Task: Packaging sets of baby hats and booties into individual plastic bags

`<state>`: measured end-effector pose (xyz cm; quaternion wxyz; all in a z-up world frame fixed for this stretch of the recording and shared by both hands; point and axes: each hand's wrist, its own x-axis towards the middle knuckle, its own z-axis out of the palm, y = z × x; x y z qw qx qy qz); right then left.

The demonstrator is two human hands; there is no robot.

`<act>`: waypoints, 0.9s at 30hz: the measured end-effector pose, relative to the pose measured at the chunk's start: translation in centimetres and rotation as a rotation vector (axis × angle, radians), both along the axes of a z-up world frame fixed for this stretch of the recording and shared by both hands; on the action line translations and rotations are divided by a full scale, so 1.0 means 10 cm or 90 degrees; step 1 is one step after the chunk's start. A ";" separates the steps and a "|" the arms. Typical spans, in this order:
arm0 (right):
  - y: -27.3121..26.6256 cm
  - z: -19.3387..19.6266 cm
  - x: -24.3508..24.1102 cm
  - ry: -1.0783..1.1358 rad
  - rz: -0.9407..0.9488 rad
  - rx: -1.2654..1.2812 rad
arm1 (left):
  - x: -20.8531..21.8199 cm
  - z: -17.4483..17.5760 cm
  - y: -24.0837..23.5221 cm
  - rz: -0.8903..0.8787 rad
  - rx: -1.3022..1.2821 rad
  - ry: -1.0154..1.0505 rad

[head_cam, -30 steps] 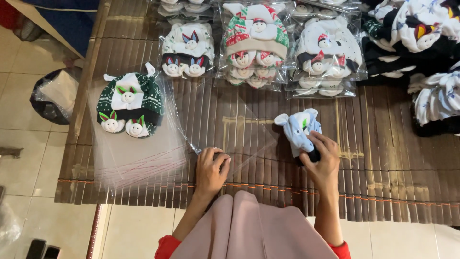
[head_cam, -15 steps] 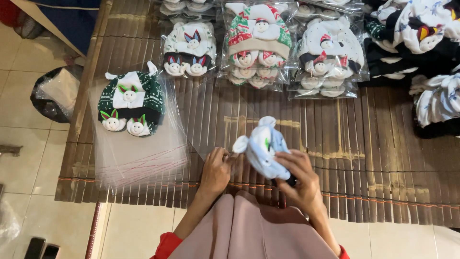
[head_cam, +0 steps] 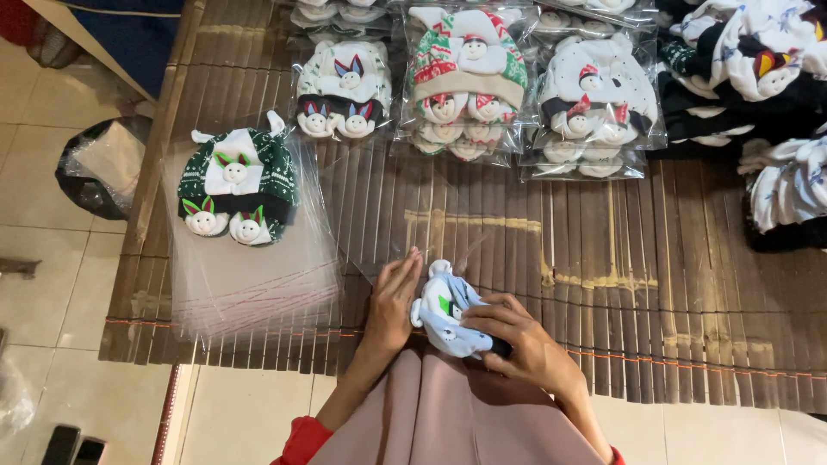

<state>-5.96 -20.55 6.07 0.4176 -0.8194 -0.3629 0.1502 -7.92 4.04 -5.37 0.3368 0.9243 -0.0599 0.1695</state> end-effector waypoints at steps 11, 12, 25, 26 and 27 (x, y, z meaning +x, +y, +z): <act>0.14 -0.14 0.13 -0.213 -0.145 0.013 | -0.09 0.36 -0.13 -0.061 -0.018 -0.134; 0.13 -0.24 0.16 -0.321 -0.132 0.030 | -0.09 0.48 -0.15 -0.077 -0.022 -0.175; 0.35 -0.04 0.07 -0.253 -0.204 0.142 | -0.12 0.77 -0.24 -0.146 -0.105 -0.210; 0.35 -0.04 0.07 -0.219 -0.245 0.159 | -0.12 0.78 -0.22 -0.134 -0.106 -0.208; 0.36 -0.06 0.07 -0.184 -0.287 0.176 | -0.12 0.79 -0.21 -0.123 -0.107 -0.207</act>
